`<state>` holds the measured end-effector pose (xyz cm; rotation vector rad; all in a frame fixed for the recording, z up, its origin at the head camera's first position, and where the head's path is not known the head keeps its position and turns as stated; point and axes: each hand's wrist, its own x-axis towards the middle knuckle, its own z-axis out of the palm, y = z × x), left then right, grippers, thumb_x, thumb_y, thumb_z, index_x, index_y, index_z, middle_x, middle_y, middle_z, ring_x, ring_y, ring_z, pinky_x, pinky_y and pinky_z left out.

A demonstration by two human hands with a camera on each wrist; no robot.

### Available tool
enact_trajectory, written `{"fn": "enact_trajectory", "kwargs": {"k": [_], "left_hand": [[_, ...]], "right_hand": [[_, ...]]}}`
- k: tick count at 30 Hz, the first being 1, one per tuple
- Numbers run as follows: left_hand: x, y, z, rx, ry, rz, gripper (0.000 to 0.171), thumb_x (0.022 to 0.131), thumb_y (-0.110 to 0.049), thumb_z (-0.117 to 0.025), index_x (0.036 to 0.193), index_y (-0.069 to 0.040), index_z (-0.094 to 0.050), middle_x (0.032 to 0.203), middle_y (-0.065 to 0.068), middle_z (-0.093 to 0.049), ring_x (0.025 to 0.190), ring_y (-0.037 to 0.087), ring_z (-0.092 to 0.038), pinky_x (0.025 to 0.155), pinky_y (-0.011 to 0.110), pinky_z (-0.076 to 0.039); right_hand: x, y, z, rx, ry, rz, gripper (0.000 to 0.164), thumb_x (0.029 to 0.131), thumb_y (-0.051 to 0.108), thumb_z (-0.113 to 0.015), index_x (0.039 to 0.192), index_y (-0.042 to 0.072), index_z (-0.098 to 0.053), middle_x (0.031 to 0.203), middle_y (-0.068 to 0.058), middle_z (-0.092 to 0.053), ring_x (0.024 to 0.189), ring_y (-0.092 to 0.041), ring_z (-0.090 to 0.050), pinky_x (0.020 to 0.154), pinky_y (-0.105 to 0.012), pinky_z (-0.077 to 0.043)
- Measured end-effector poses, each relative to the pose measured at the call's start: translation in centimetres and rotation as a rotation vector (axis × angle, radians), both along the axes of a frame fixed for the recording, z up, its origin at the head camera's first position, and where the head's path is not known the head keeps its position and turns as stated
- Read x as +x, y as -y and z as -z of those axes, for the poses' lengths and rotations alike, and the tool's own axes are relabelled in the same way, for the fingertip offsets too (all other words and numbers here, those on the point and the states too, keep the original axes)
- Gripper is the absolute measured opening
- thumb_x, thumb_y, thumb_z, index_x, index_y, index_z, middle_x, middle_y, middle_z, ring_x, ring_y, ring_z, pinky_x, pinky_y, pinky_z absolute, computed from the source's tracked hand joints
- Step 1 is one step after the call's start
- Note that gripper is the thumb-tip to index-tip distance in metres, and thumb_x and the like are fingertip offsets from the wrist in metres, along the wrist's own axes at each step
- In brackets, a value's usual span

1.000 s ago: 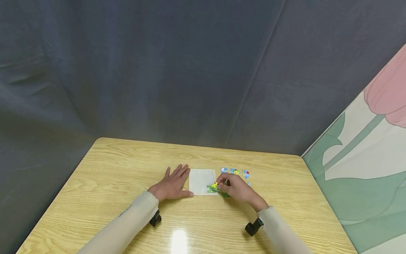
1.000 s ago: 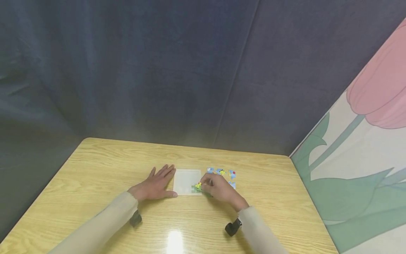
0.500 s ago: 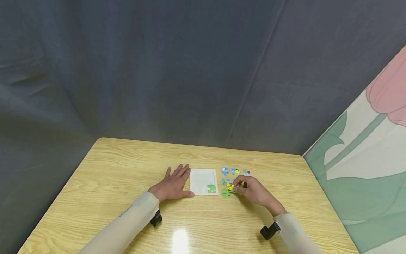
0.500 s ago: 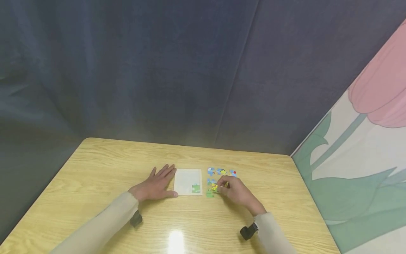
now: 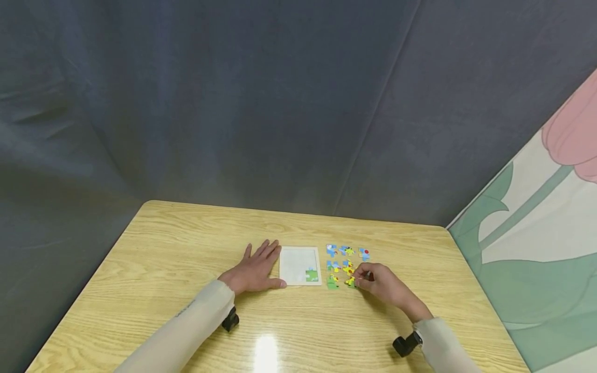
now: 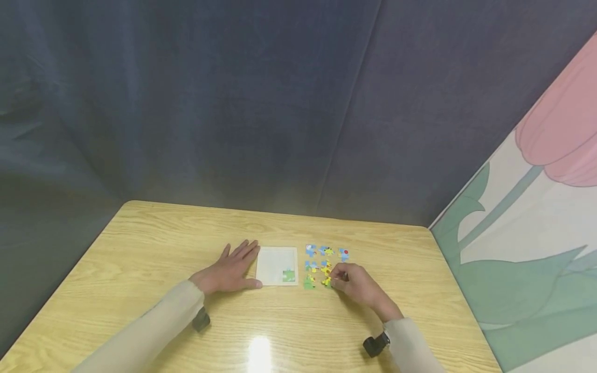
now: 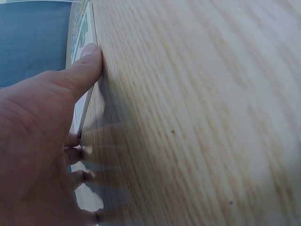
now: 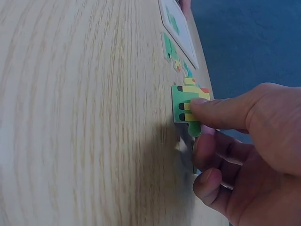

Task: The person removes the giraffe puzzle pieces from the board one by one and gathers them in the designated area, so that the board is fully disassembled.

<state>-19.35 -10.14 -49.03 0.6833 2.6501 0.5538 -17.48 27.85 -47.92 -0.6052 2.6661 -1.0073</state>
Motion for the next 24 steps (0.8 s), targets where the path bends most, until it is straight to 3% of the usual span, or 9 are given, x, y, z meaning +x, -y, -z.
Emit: {"fn": "enact_trajectory", "kwargs": {"k": [11, 24], "left_hand": [[0.0, 0.0, 0.1, 0.001, -0.01, 0.003, 0.097, 0.103, -0.058, -0.063, 0.172, -0.007, -0.017, 0.182, 0.01, -0.007, 0.17, 0.034, -0.004, 0.132, 0.072, -0.003], [0.0, 0.0, 0.0, 0.003, -0.012, -0.001, 0.098, 0.102, -0.057, -0.065, 0.171, -0.005, -0.018, 0.182, 0.012, -0.009, 0.17, 0.036, -0.006, 0.131, 0.072, -0.004]], "right_hand": [[0.1, 1.3, 0.2, 0.083, -0.045, 0.049, 0.003, 0.099, 0.007, -0.074, 0.101, 0.008, -0.075, 0.09, -0.001, -0.062, 0.076, -0.007, -0.048, 0.065, -0.022, -0.042], [0.5, 1.9, 0.2, 0.137, -0.028, 0.119, 0.007, 0.098, 0.005, -0.075, 0.1, 0.011, -0.071, 0.093, -0.001, -0.062, 0.076, -0.011, -0.048, 0.065, -0.023, -0.041]]}}
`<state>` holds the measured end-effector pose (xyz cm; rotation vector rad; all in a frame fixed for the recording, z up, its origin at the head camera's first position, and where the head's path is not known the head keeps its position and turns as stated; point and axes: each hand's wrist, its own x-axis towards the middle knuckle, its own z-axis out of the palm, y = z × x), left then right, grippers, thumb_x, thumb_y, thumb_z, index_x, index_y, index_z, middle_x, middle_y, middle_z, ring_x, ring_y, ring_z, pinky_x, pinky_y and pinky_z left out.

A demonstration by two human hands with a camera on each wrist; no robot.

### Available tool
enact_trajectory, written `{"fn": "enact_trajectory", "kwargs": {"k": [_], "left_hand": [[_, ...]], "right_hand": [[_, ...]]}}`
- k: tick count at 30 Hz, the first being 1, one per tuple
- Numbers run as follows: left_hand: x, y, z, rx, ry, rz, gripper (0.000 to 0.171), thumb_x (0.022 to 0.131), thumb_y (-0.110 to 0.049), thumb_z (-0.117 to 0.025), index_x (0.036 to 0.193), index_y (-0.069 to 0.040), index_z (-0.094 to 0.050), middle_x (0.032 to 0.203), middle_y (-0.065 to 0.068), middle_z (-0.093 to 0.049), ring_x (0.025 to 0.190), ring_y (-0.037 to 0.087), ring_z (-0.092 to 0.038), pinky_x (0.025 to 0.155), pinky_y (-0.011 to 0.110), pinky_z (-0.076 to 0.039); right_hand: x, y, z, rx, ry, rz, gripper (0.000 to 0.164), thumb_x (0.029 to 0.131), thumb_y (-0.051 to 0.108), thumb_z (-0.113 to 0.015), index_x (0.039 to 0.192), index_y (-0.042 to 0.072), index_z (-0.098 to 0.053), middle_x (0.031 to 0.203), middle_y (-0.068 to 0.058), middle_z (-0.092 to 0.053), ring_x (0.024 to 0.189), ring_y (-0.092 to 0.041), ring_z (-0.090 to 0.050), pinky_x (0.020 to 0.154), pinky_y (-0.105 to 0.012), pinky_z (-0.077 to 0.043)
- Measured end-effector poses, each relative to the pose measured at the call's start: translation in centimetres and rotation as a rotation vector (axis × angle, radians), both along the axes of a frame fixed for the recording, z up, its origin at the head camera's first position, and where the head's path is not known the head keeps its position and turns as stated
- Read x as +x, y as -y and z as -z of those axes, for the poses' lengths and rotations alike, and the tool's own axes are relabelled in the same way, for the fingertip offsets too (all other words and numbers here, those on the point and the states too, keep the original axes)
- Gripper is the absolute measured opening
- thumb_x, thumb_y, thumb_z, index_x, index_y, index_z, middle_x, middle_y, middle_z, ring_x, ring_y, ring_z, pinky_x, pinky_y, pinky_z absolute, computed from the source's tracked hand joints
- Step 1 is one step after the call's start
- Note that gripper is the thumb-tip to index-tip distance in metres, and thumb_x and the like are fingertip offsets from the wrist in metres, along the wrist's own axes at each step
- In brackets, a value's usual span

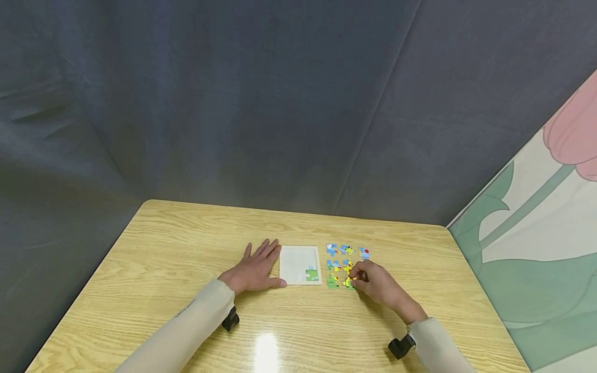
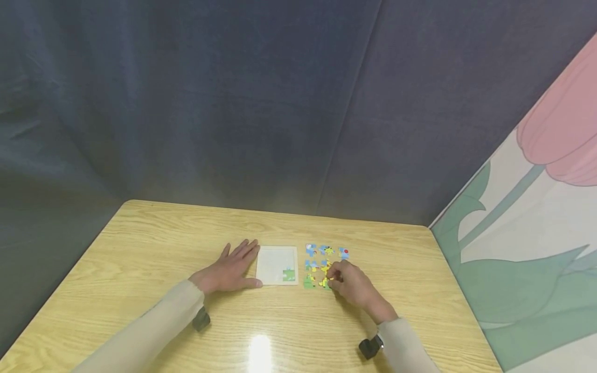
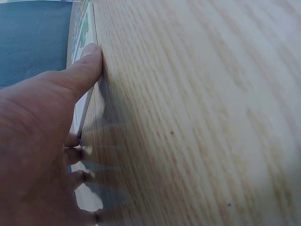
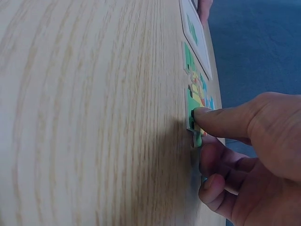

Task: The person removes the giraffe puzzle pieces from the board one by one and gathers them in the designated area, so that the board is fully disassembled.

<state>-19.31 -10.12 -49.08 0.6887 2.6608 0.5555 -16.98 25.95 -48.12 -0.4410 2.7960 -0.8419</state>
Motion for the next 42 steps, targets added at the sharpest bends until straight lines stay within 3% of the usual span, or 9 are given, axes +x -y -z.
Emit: {"fn": "enact_trajectory", "kwargs": {"k": [7, 13, 22, 33, 42], "left_hand": [[0.1, 0.0, 0.0, 0.007, 0.002, -0.003, 0.098, 0.102, -0.058, -0.064, 0.171, -0.004, -0.019, 0.182, 0.012, -0.01, 0.17, 0.036, -0.007, 0.132, 0.072, -0.005], [0.1, 0.0, 0.0, 0.01, 0.003, 0.002, 0.098, 0.103, -0.057, -0.064, 0.171, -0.005, -0.018, 0.182, 0.012, -0.009, 0.17, 0.036, -0.006, 0.131, 0.072, -0.003], [-0.1, 0.0, 0.3, 0.027, 0.009, 0.002, 0.099, 0.102, -0.056, -0.066, 0.172, -0.006, -0.017, 0.182, 0.01, -0.007, 0.17, 0.035, -0.002, 0.132, 0.071, 0.0], [0.2, -0.1, -0.3, 0.011, 0.016, -0.007, 0.097, 0.103, -0.056, -0.064, 0.171, -0.004, -0.019, 0.182, 0.012, -0.01, 0.17, 0.036, -0.006, 0.132, 0.071, -0.003], [0.1, -0.2, -0.1, -0.006, 0.006, -0.006, 0.097, 0.103, -0.056, -0.064, 0.171, -0.005, -0.019, 0.182, 0.012, -0.011, 0.17, 0.035, -0.006, 0.132, 0.071, -0.004]], "right_hand": [[0.0, 0.1, -0.1, 0.006, 0.001, 0.005, 0.008, 0.098, 0.004, -0.075, 0.097, 0.011, -0.07, 0.093, -0.002, -0.06, 0.075, -0.011, -0.047, 0.063, -0.023, -0.04], [-0.9, 0.6, -0.5, 0.005, -0.022, 0.008, 0.007, 0.099, 0.004, -0.074, 0.099, 0.01, -0.07, 0.094, -0.001, -0.066, 0.076, -0.011, -0.053, 0.065, -0.023, -0.044], [-2.4, 4.0, -1.0, -0.042, 0.009, -0.048, 0.006, 0.101, 0.01, -0.073, 0.106, 0.011, -0.071, 0.11, -0.005, -0.065, 0.082, -0.015, -0.054, 0.068, -0.024, -0.046], [-2.5, 8.7, -1.0, 0.036, 0.04, -0.208, 0.027, 0.095, 0.013, -0.082, 0.119, 0.009, -0.071, 0.111, -0.004, -0.063, 0.084, -0.014, -0.053, 0.069, -0.026, -0.046], [-2.4, 10.1, -1.1, 0.119, 0.088, -0.171, 0.038, 0.093, 0.011, -0.084, 0.128, 0.011, -0.068, 0.115, -0.005, -0.065, 0.092, -0.015, -0.057, 0.083, -0.039, -0.052]]}}
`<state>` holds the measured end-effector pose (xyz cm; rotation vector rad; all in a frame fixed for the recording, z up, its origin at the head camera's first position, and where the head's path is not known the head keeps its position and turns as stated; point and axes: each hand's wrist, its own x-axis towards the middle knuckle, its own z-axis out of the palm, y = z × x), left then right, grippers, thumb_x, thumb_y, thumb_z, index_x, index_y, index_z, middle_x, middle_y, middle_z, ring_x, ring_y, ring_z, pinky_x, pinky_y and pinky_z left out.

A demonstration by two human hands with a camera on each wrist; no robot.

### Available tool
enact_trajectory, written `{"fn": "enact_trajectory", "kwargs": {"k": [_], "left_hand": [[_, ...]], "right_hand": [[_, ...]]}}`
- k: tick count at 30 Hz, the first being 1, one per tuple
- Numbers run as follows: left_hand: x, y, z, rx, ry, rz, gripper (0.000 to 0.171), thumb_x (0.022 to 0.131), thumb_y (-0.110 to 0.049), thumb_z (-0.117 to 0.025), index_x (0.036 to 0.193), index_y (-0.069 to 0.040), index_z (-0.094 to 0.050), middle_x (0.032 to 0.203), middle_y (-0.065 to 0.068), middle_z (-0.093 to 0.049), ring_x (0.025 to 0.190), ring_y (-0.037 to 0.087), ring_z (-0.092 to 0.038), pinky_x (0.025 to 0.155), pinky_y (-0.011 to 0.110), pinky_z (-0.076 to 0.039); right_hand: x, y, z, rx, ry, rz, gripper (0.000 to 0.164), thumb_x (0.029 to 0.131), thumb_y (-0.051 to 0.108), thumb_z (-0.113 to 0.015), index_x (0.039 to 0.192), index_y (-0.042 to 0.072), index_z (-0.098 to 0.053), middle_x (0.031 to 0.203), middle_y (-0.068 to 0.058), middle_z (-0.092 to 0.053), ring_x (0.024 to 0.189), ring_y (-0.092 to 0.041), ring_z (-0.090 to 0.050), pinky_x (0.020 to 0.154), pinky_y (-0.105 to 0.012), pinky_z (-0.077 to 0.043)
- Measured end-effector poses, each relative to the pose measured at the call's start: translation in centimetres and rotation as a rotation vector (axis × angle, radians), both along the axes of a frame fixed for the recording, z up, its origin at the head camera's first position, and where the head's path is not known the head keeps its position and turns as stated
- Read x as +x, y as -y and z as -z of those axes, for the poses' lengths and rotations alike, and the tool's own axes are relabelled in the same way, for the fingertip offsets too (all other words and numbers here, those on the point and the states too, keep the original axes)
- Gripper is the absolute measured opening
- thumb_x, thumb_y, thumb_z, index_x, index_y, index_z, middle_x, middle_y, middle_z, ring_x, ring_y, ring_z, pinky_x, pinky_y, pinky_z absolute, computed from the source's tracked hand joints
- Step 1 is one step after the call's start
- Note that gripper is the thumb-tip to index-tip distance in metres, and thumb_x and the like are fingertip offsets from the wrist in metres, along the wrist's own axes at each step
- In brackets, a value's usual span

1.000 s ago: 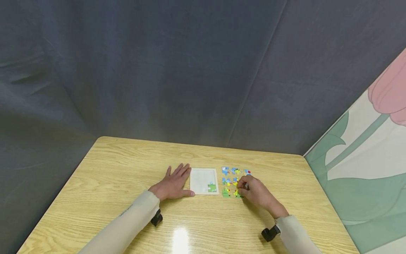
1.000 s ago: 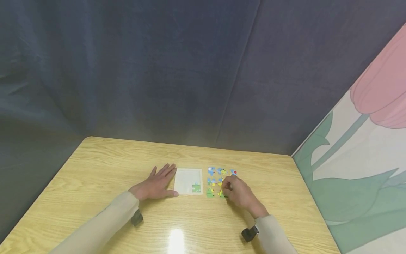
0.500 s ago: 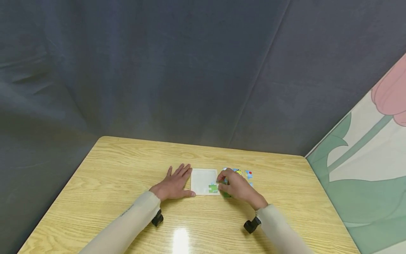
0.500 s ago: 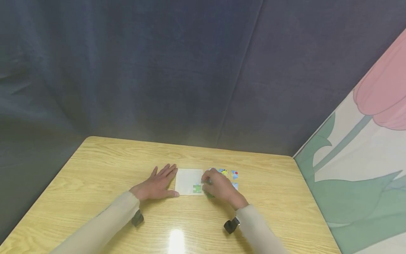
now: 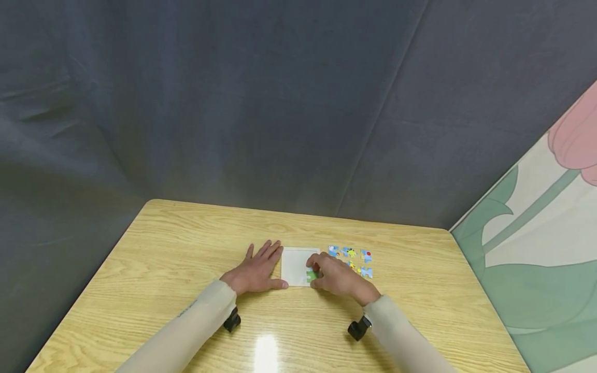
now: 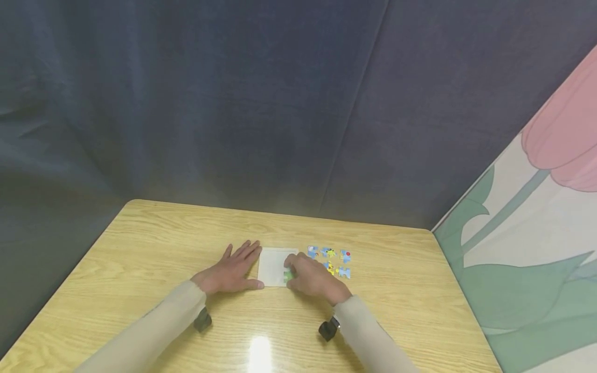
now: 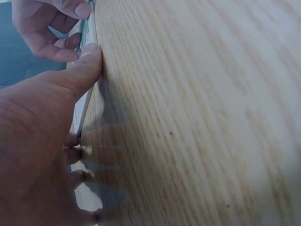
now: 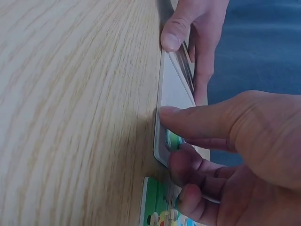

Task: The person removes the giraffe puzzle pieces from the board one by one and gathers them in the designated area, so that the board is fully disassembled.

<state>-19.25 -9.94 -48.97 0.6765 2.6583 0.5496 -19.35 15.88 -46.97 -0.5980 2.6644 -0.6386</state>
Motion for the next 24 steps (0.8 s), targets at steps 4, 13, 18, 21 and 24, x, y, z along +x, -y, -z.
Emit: {"fn": "enact_trajectory", "kwargs": {"k": [4, 13, 18, 21, 24], "left_hand": [[-0.11, -0.03, 0.1, -0.003, -0.005, 0.002, 0.097, 0.103, -0.055, -0.065, 0.171, -0.004, -0.02, 0.182, 0.013, -0.012, 0.17, 0.037, -0.008, 0.132, 0.071, -0.005], [-0.04, -0.07, 0.07, -0.009, -0.014, -0.01, 0.099, 0.101, -0.059, -0.065, 0.171, -0.005, -0.021, 0.182, 0.012, -0.012, 0.17, 0.036, -0.009, 0.132, 0.07, -0.008], [0.05, -0.08, -0.07, -0.004, -0.006, -0.01, 0.098, 0.101, -0.058, -0.065, 0.171, -0.005, -0.021, 0.182, 0.012, -0.011, 0.17, 0.036, -0.008, 0.133, 0.07, -0.007], [0.07, -0.08, -0.07, 0.0, -0.001, -0.008, 0.098, 0.102, -0.059, -0.065, 0.171, -0.006, -0.02, 0.182, 0.012, -0.011, 0.17, 0.036, -0.008, 0.133, 0.07, -0.006], [0.08, -0.06, -0.06, 0.002, 0.001, -0.008, 0.098, 0.102, -0.058, -0.065, 0.171, -0.006, -0.02, 0.182, 0.012, -0.011, 0.17, 0.036, -0.008, 0.133, 0.07, -0.006]], "right_hand": [[-0.07, 0.08, 0.12, 0.011, -0.005, -0.005, 0.041, 0.092, 0.011, -0.084, 0.13, 0.009, -0.067, 0.113, -0.004, -0.063, 0.09, -0.015, -0.054, 0.078, -0.035, -0.049], [-0.05, -0.21, 0.17, -0.025, -0.04, -0.023, 0.033, 0.092, 0.011, -0.085, 0.12, 0.008, -0.069, 0.11, -0.004, -0.059, 0.085, -0.014, -0.052, 0.072, -0.028, -0.046], [0.08, -0.4, 0.3, -0.059, -0.037, -0.019, 0.029, 0.092, 0.01, -0.085, 0.113, 0.014, -0.065, 0.101, -0.001, -0.061, 0.082, -0.015, -0.052, 0.069, -0.028, -0.044], [0.29, -0.53, 0.49, -0.077, -0.036, -0.024, 0.023, 0.094, 0.01, -0.082, 0.111, 0.015, -0.067, 0.093, 0.003, -0.064, 0.079, -0.014, -0.052, 0.07, -0.029, -0.044], [0.47, -0.78, 0.68, -0.096, -0.044, -0.041, 0.011, 0.1, 0.01, -0.075, 0.108, 0.014, -0.069, 0.091, 0.005, -0.067, 0.077, -0.012, -0.054, 0.069, -0.028, -0.046]]}}
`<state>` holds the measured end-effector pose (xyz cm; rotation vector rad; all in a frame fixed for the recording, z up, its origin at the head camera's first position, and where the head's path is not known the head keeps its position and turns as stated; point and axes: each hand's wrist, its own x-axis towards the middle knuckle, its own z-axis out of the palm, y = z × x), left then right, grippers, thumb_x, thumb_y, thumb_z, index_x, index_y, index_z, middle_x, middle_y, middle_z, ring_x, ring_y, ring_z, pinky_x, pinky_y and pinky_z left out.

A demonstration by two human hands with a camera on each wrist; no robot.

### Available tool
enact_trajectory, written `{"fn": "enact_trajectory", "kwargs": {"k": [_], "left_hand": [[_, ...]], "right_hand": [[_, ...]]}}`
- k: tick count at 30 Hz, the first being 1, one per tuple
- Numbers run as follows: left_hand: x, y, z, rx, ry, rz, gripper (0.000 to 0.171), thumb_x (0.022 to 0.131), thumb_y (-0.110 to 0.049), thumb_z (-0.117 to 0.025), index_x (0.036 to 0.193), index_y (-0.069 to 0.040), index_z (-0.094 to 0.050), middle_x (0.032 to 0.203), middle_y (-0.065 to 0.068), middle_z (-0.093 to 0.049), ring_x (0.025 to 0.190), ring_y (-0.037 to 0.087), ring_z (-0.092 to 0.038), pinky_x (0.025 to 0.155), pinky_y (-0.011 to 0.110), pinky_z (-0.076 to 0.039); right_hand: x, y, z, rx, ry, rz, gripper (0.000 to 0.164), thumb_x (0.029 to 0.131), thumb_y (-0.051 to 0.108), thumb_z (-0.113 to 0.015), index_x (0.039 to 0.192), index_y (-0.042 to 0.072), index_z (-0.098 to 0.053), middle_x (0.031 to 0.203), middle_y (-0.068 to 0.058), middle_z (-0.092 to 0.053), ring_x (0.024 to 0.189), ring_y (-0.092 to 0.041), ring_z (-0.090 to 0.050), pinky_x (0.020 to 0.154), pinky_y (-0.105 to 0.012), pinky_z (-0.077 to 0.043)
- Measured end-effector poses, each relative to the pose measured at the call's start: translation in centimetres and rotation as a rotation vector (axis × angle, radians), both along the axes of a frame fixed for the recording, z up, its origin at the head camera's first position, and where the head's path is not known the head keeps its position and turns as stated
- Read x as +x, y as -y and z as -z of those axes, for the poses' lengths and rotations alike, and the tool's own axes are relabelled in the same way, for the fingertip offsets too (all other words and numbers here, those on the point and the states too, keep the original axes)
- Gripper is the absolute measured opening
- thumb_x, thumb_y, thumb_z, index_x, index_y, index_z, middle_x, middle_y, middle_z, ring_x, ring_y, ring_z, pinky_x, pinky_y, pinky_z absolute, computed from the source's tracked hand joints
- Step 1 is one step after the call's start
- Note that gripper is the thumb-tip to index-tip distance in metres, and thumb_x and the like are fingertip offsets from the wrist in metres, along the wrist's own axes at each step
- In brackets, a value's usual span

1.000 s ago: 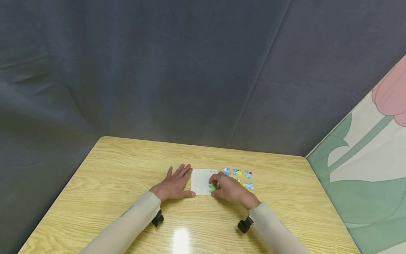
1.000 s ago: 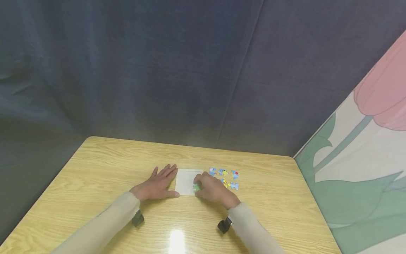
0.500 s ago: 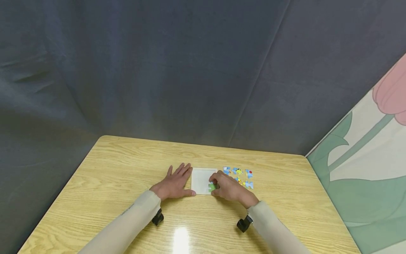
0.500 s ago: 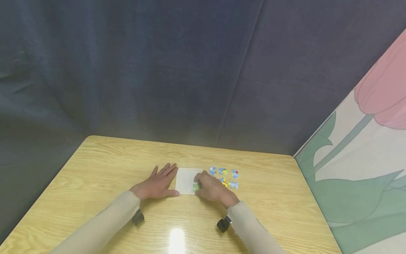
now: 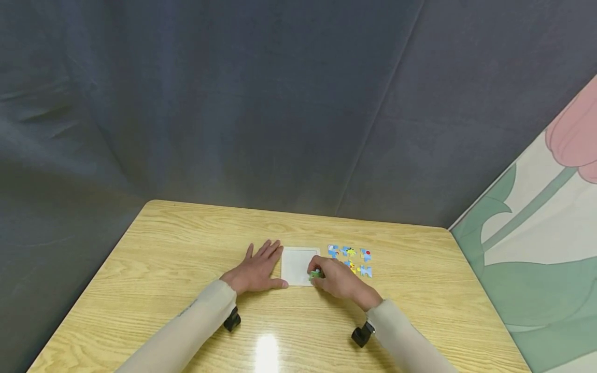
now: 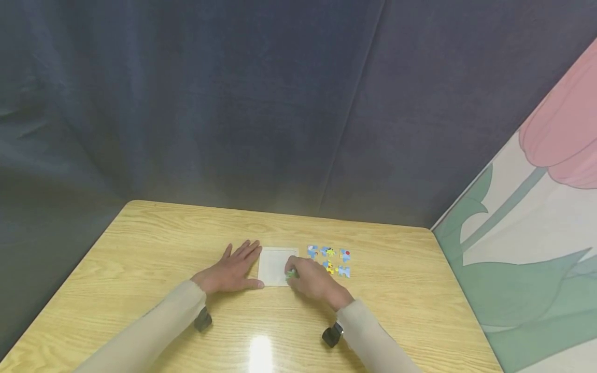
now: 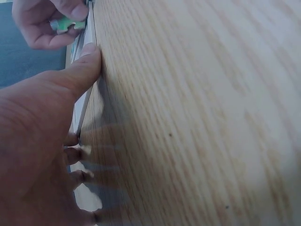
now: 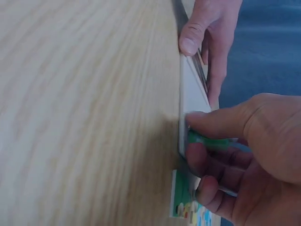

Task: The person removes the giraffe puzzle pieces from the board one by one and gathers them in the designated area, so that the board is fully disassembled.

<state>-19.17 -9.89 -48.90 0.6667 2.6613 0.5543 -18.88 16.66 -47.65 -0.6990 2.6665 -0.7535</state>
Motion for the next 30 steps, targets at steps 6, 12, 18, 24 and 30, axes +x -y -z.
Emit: {"fn": "enact_trajectory", "kwargs": {"k": [6, 12, 18, 24, 30], "left_hand": [[0.0, 0.0, 0.1, 0.004, 0.004, -0.003, 0.098, 0.102, -0.057, -0.066, 0.172, -0.006, -0.019, 0.182, 0.011, -0.01, 0.17, 0.035, -0.007, 0.133, 0.07, -0.004], [-0.1, 0.1, 0.4, 0.006, 0.005, -0.003, 0.098, 0.102, -0.059, -0.064, 0.172, -0.008, -0.018, 0.182, 0.01, -0.008, 0.17, 0.035, -0.005, 0.133, 0.07, -0.003], [0.0, 0.2, 0.4, 0.011, 0.003, 0.002, 0.097, 0.102, -0.058, -0.064, 0.172, -0.007, -0.019, 0.182, 0.011, -0.008, 0.17, 0.035, -0.005, 0.132, 0.071, -0.003], [-0.1, 0.2, 0.4, 0.015, 0.002, 0.007, 0.097, 0.103, -0.058, -0.064, 0.172, -0.006, -0.019, 0.182, 0.012, -0.008, 0.17, 0.035, -0.005, 0.132, 0.071, -0.003], [0.0, 0.2, 0.3, 0.019, 0.001, 0.01, 0.097, 0.103, -0.058, -0.063, 0.172, -0.006, -0.019, 0.182, 0.012, -0.009, 0.17, 0.036, -0.005, 0.132, 0.071, -0.003]], "right_hand": [[0.2, -0.8, -0.3, -0.079, -0.002, -0.016, 0.008, 0.106, 0.01, -0.066, 0.103, 0.012, -0.073, 0.09, 0.004, -0.07, 0.071, -0.008, -0.055, 0.064, -0.024, -0.048], [0.3, -1.8, -0.8, -0.1, 0.027, -0.016, 0.007, 0.105, 0.012, -0.067, 0.103, 0.012, -0.074, 0.088, 0.001, -0.072, 0.07, -0.007, -0.057, 0.062, -0.022, -0.048], [0.2, -3.0, -0.8, -0.111, 0.054, 0.031, 0.004, 0.102, 0.016, -0.073, 0.101, 0.012, -0.072, 0.089, 0.003, -0.068, 0.072, -0.008, -0.054, 0.061, -0.022, -0.046], [0.1, -4.6, -0.8, -0.14, 0.053, 0.054, 0.006, 0.099, 0.015, -0.077, 0.099, 0.014, -0.071, 0.088, 0.001, -0.066, 0.067, -0.006, -0.05, 0.059, -0.02, -0.044], [0.1, -6.1, -1.3, -0.121, 0.044, 0.075, 0.005, 0.1, 0.014, -0.075, 0.096, 0.015, -0.072, 0.091, 0.001, -0.068, 0.071, -0.007, -0.051, 0.061, -0.022, -0.045]]}}
